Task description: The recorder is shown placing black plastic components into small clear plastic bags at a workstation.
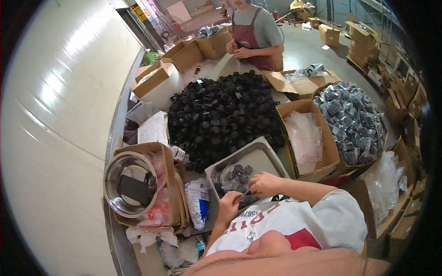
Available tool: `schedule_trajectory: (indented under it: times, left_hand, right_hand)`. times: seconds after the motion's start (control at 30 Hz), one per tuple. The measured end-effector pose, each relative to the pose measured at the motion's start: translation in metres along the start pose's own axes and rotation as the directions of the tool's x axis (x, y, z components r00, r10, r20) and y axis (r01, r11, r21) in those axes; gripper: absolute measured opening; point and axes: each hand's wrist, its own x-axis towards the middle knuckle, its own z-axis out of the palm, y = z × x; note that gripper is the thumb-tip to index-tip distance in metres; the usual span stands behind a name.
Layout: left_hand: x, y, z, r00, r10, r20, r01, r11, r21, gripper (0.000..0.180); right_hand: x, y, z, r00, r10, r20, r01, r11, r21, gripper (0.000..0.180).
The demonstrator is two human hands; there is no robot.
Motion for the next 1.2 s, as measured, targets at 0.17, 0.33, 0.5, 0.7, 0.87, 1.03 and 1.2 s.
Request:
schedule_trajectory:
  times: [0.17, 0.33, 0.5, 0.7, 0.87, 1.03, 1.2]
  left_hand:
    - [0.005, 0.002, 0.011, 0.995, -0.094, 0.025, 0.095, 0.995, -0.042, 0.018]
    - [0.003, 0.005, 0.013, 0.971, -0.227, -0.076, 0.215, 0.966, -0.146, 0.01]
    - [0.004, 0.004, 0.017, 0.976, -0.179, -0.125, 0.168, 0.982, -0.091, 0.012]
    - [0.0, -0.001, 0.02, 0.978, -0.157, -0.135, 0.135, 0.977, -0.163, 0.026]
    - [-0.001, -0.002, 0.021, 0.977, -0.164, -0.139, 0.139, 0.975, -0.171, 0.027]
    - [-0.005, 0.0, 0.021, 0.965, -0.191, -0.178, 0.152, 0.966, -0.21, 0.025]
    - [-0.009, -0.003, 0.006, 0.889, -0.331, -0.317, 0.171, 0.881, -0.44, 0.03]
  right_hand:
    - [-0.001, -0.008, 0.02, 0.997, 0.032, -0.073, -0.024, 0.994, 0.11, 0.016]
    - [0.002, -0.012, 0.013, 0.984, 0.148, -0.102, -0.122, 0.966, 0.227, 0.017]
    - [0.005, -0.011, 0.02, 0.967, 0.062, -0.247, -0.038, 0.994, 0.103, 0.017]
    - [0.006, -0.016, 0.024, 0.986, 0.074, -0.15, -0.068, 0.997, 0.042, 0.016]
    - [0.005, -0.019, 0.02, 0.985, 0.043, -0.167, -0.037, 0.999, 0.04, 0.014]
    - [-0.001, -0.02, 0.01, 0.986, 0.058, -0.155, -0.057, 0.998, 0.007, 0.011]
    - [-0.029, 0.0, -0.017, 0.969, 0.167, -0.183, -0.176, 0.984, -0.035, 0.007]
